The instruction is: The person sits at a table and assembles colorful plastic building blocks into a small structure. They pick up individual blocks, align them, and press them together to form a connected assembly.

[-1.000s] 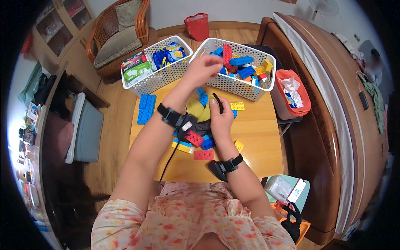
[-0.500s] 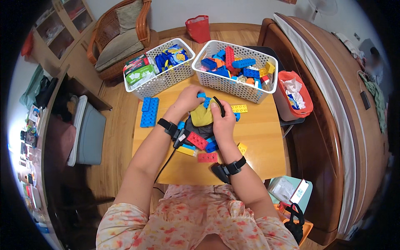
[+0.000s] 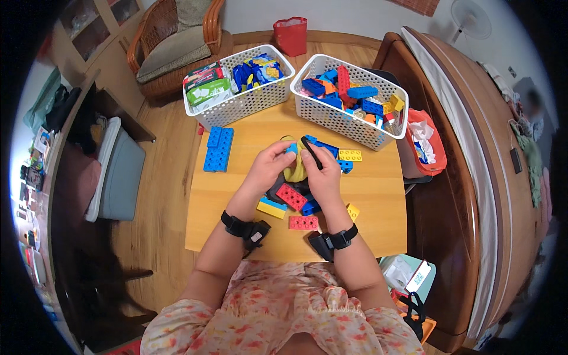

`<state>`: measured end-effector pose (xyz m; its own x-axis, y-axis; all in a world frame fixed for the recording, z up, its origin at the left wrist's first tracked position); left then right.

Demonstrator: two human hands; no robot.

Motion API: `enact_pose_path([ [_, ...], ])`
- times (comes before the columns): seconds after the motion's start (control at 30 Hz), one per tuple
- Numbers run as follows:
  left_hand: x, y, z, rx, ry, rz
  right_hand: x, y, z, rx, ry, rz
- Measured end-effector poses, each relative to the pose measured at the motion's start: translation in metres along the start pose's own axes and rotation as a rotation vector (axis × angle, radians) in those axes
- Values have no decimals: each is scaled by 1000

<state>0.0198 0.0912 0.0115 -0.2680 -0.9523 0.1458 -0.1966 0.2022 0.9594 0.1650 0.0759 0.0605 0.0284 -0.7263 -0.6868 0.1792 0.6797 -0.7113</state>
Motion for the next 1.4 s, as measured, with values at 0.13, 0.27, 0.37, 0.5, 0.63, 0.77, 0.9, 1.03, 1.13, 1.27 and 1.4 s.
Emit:
enact_pose_path([
  [0.13,4,3,5,-9,41,-90,1,-3,-7,31,-57,73],
  [0.27,11,9,2,60,13,-124,7,5,-3,76,0,19],
  [0.37,12,6,1,124,-89,-38,14,26,2,56,71,-92],
  [0.5,16,10,0,255,-115,2,17,28,-4,-88,62,-156],
  [0.63,14,12,11,430,38,-45,15,16,-8,-106,14,-121],
  [0.77,10,-1,15,394,15,-9,12,0,-15,-25,-36,10],
  [0.9,10,-3,8,455,-36,23,11,-1,-13,53,-1,42],
  [1.03,15,6,-5,101,-25,86,7,-7,-9,58,36,93],
  [1.13,13,3,-9,265,-73,19,5,-18,-14,71,-56,151],
  [1.27,17,8,-9,434,-132,1,5,-19,-14,68,-60,165],
  [1.4,16,10,-1,553,-180,-29,5,-7,-7,128,-1,92],
])
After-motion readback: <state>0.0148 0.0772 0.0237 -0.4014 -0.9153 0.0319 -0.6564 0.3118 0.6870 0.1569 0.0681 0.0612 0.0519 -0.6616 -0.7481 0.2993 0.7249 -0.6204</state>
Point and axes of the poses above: each hand's wrist, its own x-axis away from the middle knuckle, its own z-axis out of the back of the hand, y = z × x, the point moved 8 cm from there along -x, towards the middle knuckle, and after that the axes turned 15 degrees about z, right-handed, at the moved point
